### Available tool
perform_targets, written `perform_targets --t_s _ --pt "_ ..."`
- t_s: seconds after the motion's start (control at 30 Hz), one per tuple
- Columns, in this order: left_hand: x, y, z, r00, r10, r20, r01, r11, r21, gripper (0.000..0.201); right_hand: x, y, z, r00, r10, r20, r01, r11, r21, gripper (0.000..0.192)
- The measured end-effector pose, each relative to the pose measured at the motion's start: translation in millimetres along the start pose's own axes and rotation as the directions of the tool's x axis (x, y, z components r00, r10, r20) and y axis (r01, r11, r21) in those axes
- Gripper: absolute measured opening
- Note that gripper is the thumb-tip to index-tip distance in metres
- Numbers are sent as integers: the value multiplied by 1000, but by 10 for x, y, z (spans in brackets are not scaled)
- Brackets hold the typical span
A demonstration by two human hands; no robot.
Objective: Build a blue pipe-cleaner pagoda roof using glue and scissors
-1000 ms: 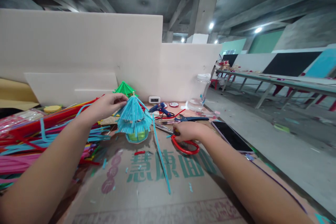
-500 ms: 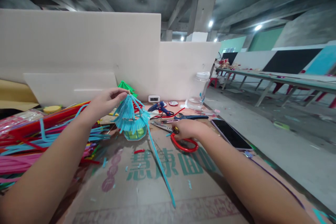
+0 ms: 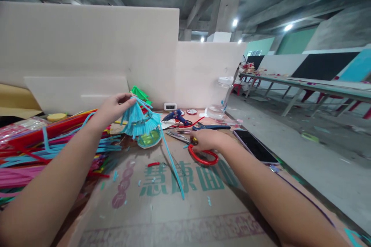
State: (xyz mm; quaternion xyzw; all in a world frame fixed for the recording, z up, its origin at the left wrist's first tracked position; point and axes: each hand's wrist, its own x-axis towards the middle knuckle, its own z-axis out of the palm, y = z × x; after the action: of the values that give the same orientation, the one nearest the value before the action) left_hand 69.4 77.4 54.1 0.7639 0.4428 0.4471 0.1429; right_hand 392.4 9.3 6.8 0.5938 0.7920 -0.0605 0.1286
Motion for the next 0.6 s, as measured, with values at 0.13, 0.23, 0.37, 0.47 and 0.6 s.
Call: perform_targets --t_s 0.13,0.23,0.37,0.47,0.6 --pt "-47 77 -387 994 -89 67 90 996 -9 51 -67 -67 -64 999 30 28 -30 1000 4 54" --pt "-113 119 -682 974 -109 201 118 992 -35 48 -104 -94 -98 999 46 25 -47 999 14 52" --pt "-161 123 -829 944 -154 291 172 985 -34 43 -127 -91 -110 999 25 31 -25 1000 15 49" --pt "-180 142 -784 917 -192 349 230 971 -71 41 -130 -88 -108 999 24 39 -24 1000 13 51" --pt "-193 167 -708 920 -207 333 234 971 -45 42 -123 -88 -102 999 20 37 -20 1000 3 52"
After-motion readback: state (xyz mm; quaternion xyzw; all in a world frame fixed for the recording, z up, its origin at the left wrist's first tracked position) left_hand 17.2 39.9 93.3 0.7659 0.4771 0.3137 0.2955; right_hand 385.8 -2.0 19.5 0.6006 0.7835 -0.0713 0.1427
